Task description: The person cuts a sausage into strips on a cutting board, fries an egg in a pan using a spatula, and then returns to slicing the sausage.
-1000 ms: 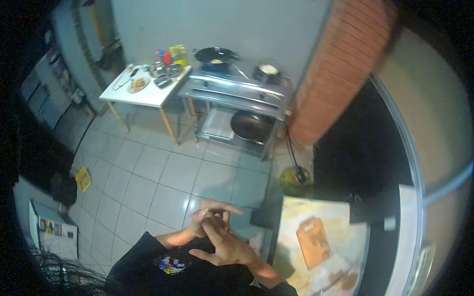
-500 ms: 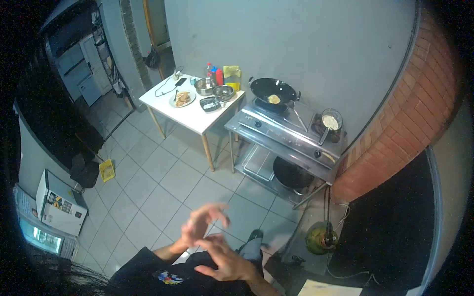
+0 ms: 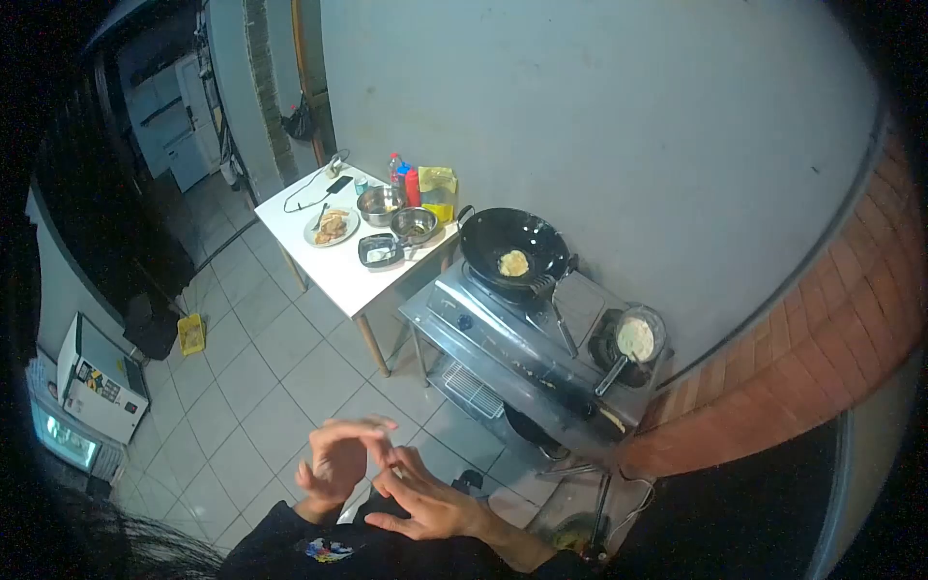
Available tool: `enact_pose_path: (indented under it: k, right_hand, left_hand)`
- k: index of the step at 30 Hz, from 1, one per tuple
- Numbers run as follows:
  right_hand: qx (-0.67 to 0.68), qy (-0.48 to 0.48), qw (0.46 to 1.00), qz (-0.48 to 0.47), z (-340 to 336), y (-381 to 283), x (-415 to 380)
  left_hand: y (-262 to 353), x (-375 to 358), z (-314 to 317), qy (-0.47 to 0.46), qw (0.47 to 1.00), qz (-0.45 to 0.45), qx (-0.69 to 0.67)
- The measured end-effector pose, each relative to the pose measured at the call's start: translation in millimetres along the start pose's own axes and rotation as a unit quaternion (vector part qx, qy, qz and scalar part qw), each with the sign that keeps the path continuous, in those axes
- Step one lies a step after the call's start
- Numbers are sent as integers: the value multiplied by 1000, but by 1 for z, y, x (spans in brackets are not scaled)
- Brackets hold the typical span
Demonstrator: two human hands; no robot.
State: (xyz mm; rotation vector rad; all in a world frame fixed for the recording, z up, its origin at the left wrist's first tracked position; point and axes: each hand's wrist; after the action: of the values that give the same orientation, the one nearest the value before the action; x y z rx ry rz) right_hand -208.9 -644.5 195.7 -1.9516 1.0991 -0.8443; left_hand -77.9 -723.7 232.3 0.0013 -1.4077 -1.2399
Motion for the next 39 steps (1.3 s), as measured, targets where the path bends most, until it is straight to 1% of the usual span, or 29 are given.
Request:
enact_pose_path:
  k: [1,2,3,5,7,8,9,11,12,13,15,17,18,19,21,22,23,24,25,27,28,29,32,33,34,35,36,37,39]
  right_hand:
    - [-36,6,999,-11,-10,11,2]
    - [27,6,1000,-3,-16,21,4]
    - [89,7,996,5,-22,28,7]
    - [87,34,995,20,-41,44,14]
    - [110,98,989,-10,-53,56,17]
    - [47,149,986,-63,-58,62,16]
    - [49,155,985,-54,-66,68,17]
    - [14,90,996,17,-83,78,18]
    - [23,178,984,-2,-87,89,27]
    - [77,120,988,62,-98,102,26]
    - [80,17,961,264,-136,121,34]
    - [128,86,933,324,-162,182,29]
    - [-33,236,906,350,-166,221,23]
    - [-195,371,833,361,-171,255,18]
    - [-222,464,734,442,-183,294,16]
    - [-222,468,730,446,-184,307,17]
    - [-271,465,684,491,-182,320,20]
    - [-316,459,635,534,-181,329,26]
    - [-311,463,630,540,-181,334,30]
    - [-327,426,587,606,-182,340,32]
    - [-342,433,571,608,-182,341,32]
    - [-340,434,564,615,-184,343,31]
    - [-366,449,581,572,-190,310,39]
    - [-366,451,574,577,-197,297,45]
    - [-343,444,585,586,-203,286,50]
    - [-319,436,596,594,-208,276,53]
    - [-317,438,589,601,-214,266,60]
    - [-311,410,595,617,-221,257,67]
    - [-302,384,598,635,-232,256,69]
  left_hand:
    - [-7,2,6,-15,1000,20,-7]
    - [-16,12,18,-93,995,19,-18]
    - [-34,15,16,-126,990,60,19]
    - [-57,31,27,-29,999,1,-46]
    - [-83,41,35,0,998,39,-59]
    - [-91,49,41,4,995,53,-86]
    - [-99,60,42,4,991,68,-114]
    - [-116,80,35,-79,994,36,-62]
    - [-134,86,31,-104,994,6,-40]
    - [-152,93,25,-131,990,-45,-32]
    - [-184,106,19,-107,976,-166,-88]
    - [-215,124,7,-99,980,-159,59]
    - [-241,129,-8,-77,987,-86,111]
    - [-252,144,-27,-76,978,-169,100]
    - [-282,176,-66,-71,974,-197,85]
    - [-292,191,-81,-87,970,-183,135]
    - [-305,204,-99,-96,957,-198,190]
    - [-325,214,-119,-96,961,-160,202]
    - [-340,223,-136,-96,964,-125,212]
    - [-362,239,-165,-76,952,-120,273]
    - [-360,250,-171,-66,951,-167,251]
    - [-384,251,-190,-86,948,-112,286]
    - [-394,266,-200,-107,940,-149,288]
    - [-402,268,-203,-122,938,-141,292]
    - [-409,270,-203,-138,936,-134,296]
    - [-414,270,-201,-145,936,-137,289]
    - [-417,271,-199,-141,934,-153,291]
    - [-422,273,-197,-137,931,-168,294]
    - [-432,274,-193,-152,930,-143,304]
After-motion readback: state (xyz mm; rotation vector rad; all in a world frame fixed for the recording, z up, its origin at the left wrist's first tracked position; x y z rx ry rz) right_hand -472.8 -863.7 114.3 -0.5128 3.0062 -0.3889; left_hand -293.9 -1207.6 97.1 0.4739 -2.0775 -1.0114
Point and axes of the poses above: each hand's wrist, its own x-axis towards the middle knuckle, its own z-axis out of the palm, y = z × x, and after that the axes turned 14 degrees about z, right-handed
